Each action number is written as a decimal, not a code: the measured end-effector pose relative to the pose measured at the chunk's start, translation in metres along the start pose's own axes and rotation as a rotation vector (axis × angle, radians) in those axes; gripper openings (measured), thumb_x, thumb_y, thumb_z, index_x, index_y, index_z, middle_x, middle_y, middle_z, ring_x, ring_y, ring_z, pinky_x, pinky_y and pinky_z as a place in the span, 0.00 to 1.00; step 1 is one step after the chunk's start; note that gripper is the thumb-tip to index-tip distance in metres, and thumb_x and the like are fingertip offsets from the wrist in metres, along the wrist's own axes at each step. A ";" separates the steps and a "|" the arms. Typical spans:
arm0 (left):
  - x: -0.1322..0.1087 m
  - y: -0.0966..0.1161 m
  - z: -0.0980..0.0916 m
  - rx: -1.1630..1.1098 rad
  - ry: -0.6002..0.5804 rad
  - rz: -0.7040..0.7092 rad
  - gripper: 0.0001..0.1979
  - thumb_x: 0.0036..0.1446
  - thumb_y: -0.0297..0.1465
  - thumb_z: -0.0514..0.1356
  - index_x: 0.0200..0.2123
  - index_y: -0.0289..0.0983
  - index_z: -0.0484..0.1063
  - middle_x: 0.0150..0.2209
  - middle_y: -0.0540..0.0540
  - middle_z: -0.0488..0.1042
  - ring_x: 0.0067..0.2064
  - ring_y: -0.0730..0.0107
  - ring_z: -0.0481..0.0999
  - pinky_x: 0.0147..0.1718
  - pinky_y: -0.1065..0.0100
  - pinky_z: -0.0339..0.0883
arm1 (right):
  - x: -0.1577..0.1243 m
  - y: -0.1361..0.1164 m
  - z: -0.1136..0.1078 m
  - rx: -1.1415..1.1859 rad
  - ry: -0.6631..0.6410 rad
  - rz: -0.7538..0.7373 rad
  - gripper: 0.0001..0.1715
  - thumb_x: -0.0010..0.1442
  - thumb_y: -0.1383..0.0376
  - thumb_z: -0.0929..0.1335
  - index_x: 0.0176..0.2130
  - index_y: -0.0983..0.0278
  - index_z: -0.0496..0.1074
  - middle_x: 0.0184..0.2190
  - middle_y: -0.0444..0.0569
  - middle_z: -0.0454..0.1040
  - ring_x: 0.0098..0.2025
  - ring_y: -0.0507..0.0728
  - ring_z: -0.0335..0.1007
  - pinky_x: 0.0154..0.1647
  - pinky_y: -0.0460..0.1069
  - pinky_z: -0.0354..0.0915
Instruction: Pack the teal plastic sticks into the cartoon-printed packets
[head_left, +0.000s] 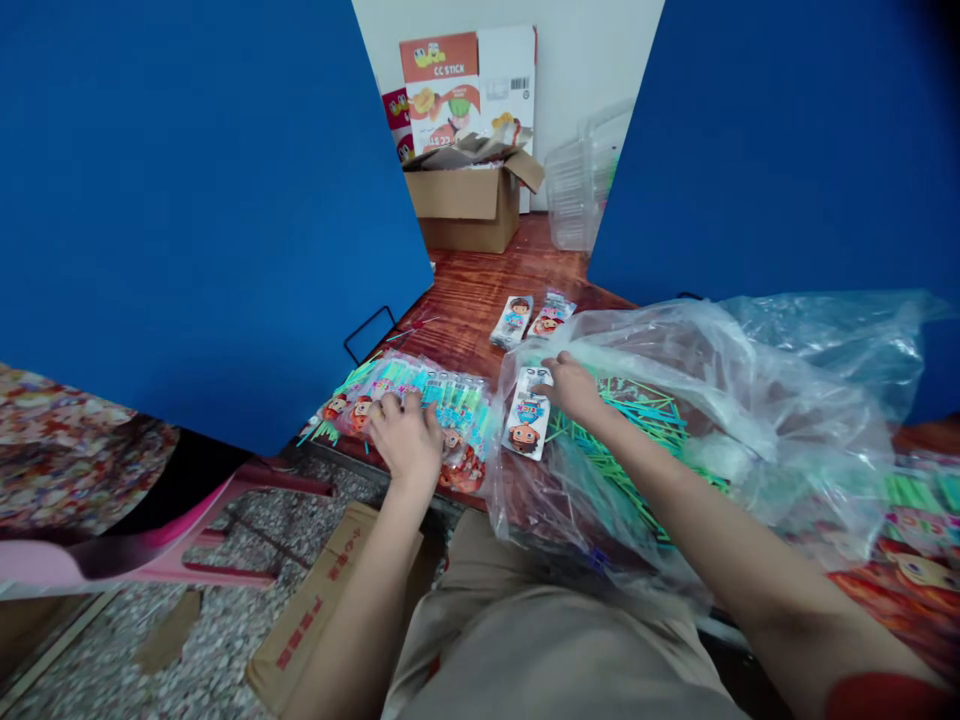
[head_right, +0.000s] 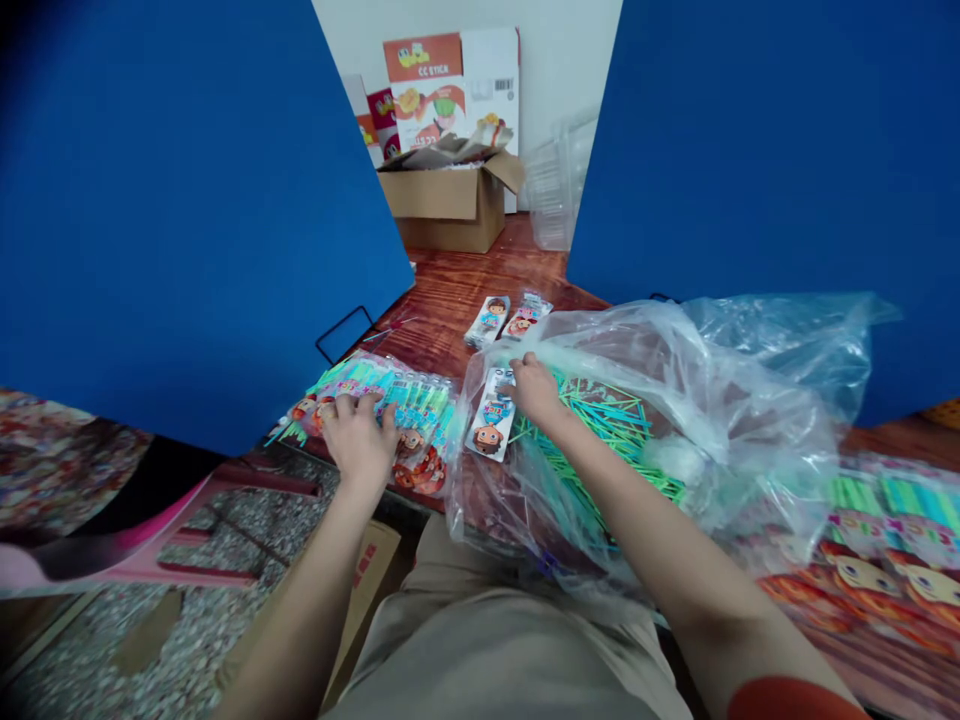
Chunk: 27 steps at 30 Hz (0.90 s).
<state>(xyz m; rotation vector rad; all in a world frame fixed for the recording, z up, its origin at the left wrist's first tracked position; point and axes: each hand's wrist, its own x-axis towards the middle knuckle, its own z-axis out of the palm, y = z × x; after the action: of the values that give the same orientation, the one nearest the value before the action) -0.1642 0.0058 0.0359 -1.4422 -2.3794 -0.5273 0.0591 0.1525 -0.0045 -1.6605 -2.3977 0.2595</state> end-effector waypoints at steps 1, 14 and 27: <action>-0.001 0.000 -0.001 -0.025 0.031 0.010 0.18 0.63 0.38 0.55 0.45 0.33 0.79 0.45 0.31 0.72 0.52 0.38 0.66 0.49 0.47 0.63 | 0.003 0.001 0.000 -0.002 -0.011 0.006 0.24 0.62 0.56 0.70 0.54 0.66 0.72 0.49 0.59 0.72 0.47 0.65 0.73 0.43 0.52 0.64; -0.021 0.036 -0.016 -0.451 0.167 0.249 0.10 0.63 0.36 0.58 0.37 0.38 0.78 0.37 0.41 0.74 0.45 0.53 0.71 0.50 0.54 0.62 | 0.005 0.005 -0.014 0.001 0.031 -0.021 0.17 0.69 0.60 0.61 0.46 0.61 0.77 0.44 0.56 0.78 0.42 0.61 0.75 0.36 0.50 0.60; -0.010 0.104 -0.019 -1.034 -0.189 0.308 0.21 0.54 0.37 0.68 0.50 0.38 0.71 0.46 0.41 0.76 0.49 0.57 0.74 0.48 0.59 0.65 | -0.068 0.015 -0.084 0.824 0.276 -0.216 0.20 0.64 0.50 0.67 0.33 0.63 0.70 0.24 0.44 0.73 0.27 0.53 0.70 0.30 0.47 0.62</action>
<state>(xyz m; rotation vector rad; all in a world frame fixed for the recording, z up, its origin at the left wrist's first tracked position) -0.0659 0.0340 0.0640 -2.2627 -1.9639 -1.7493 0.1183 0.0956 0.0669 -0.9752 -1.8476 0.7891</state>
